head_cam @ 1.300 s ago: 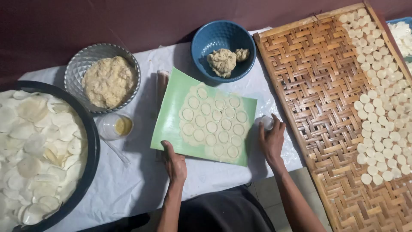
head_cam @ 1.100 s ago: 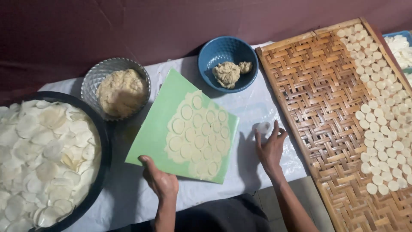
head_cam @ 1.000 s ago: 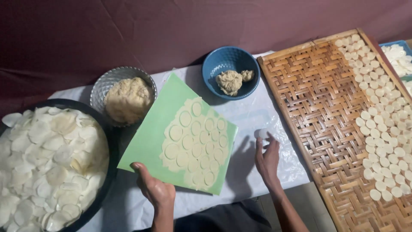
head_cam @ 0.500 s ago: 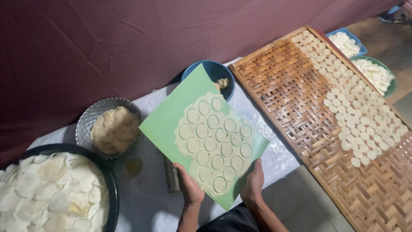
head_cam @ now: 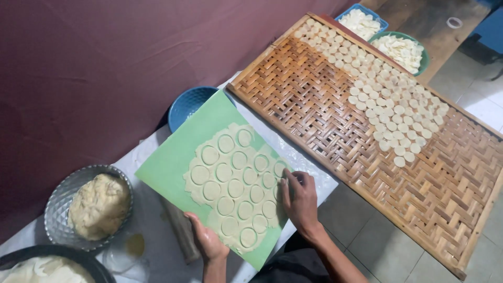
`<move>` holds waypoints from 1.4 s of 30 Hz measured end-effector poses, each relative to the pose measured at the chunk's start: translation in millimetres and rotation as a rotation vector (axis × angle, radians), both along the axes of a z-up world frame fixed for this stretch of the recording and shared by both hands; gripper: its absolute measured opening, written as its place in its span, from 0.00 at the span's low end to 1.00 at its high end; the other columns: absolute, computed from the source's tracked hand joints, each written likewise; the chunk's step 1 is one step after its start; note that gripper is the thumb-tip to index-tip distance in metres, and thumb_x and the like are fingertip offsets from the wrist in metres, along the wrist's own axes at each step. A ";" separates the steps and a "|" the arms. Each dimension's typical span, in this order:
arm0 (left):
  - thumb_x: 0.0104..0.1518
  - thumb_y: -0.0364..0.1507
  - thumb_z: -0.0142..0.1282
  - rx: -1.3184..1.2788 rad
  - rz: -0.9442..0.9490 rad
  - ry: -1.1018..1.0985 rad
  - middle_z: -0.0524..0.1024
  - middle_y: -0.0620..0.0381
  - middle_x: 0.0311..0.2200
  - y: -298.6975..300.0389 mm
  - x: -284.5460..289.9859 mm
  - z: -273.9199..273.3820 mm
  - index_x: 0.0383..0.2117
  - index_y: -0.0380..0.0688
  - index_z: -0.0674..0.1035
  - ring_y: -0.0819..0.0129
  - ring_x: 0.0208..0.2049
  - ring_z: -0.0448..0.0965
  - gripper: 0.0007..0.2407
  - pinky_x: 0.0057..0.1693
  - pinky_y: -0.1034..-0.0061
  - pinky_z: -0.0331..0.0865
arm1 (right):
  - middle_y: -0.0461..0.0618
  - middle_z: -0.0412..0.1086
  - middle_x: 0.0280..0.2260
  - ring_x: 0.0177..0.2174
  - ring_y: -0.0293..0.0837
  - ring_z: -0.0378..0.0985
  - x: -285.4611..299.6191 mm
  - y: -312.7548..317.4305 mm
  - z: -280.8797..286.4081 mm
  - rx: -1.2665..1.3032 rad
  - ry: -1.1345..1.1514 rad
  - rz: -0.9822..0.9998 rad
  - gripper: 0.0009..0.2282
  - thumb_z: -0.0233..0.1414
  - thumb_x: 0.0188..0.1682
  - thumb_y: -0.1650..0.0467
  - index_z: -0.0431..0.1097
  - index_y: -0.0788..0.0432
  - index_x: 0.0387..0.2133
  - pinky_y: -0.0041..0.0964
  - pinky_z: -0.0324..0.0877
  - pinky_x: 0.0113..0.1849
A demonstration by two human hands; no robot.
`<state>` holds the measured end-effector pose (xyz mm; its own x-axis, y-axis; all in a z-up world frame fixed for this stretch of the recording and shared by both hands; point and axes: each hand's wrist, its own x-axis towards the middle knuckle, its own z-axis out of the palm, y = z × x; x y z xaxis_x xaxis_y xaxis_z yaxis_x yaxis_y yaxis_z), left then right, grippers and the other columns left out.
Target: Picking up circular dough cutouts and placing them on a drying rack, then rolling out new dough with a rolling pin.
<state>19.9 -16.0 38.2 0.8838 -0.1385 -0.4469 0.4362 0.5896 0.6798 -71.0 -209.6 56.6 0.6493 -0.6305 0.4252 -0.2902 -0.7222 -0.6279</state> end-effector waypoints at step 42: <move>0.60 0.53 0.28 0.410 -0.484 -0.062 0.62 0.39 0.65 -310.6 -17.4 -13.2 0.68 0.38 0.56 0.48 0.60 0.70 0.35 0.59 0.58 0.69 | 0.54 0.77 0.37 0.33 0.45 0.78 -147.4 -329.0 -159.1 0.123 0.004 -0.640 0.05 0.57 0.50 0.75 0.75 0.62 0.39 0.39 0.77 0.38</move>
<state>2.4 -326.6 24.9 0.7901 -0.3571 -0.4982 0.5405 0.0223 0.8411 -218.5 -538.6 -102.6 0.1305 -0.9373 0.3231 -0.6417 -0.3283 -0.6931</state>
